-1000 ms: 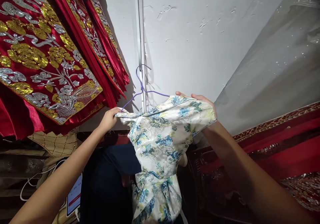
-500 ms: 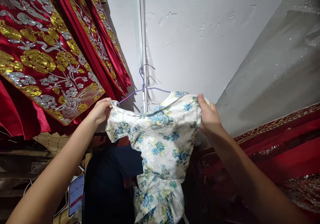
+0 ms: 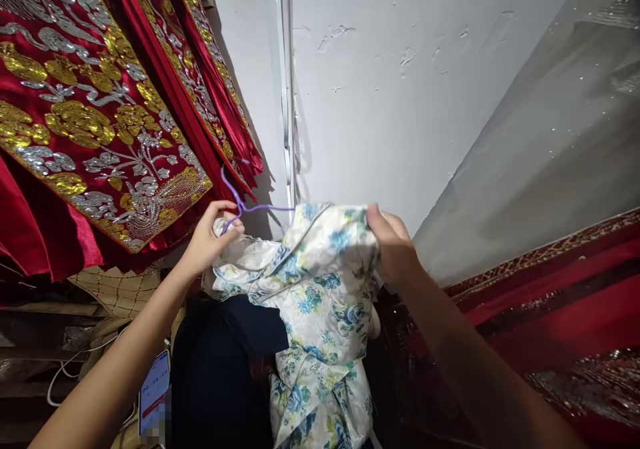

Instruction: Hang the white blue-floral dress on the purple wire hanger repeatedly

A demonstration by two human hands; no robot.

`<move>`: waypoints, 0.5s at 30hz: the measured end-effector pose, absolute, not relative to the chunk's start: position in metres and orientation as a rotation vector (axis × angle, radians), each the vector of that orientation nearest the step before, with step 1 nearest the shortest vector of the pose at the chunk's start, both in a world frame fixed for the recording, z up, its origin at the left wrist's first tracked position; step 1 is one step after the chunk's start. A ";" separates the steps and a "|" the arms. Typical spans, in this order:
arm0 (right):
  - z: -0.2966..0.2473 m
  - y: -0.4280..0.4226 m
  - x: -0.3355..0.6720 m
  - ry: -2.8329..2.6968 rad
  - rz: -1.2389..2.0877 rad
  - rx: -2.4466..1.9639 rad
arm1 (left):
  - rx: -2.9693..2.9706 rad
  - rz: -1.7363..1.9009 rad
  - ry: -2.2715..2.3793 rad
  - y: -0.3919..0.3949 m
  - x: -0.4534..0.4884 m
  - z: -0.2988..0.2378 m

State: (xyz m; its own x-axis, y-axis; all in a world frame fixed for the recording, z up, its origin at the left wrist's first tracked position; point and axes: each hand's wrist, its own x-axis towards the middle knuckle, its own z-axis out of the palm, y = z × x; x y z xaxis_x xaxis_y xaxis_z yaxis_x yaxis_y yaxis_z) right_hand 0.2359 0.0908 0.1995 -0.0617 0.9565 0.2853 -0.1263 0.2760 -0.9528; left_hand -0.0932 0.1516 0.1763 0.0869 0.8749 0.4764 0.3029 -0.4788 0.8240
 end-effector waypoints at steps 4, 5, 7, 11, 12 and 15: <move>0.180 0.067 0.252 -1.822 1.616 -0.700 | 1.865 1.458 1.291 0.146 -0.109 0.159; 0.178 0.066 0.253 -1.934 1.623 -0.733 | 1.830 1.511 1.280 0.145 -0.109 0.158; 0.176 0.070 0.253 -2.047 1.483 -0.892 | 1.768 1.591 1.221 0.144 -0.100 0.160; 0.173 0.093 0.237 -1.891 1.141 -1.116 | 1.613 1.571 0.930 0.128 -0.055 0.174; 0.172 0.099 0.232 -1.826 1.071 -1.123 | 1.575 1.506 0.841 0.121 -0.040 0.178; 0.166 0.112 0.219 -1.709 1.002 -1.082 | 1.433 1.304 0.575 0.099 0.000 0.189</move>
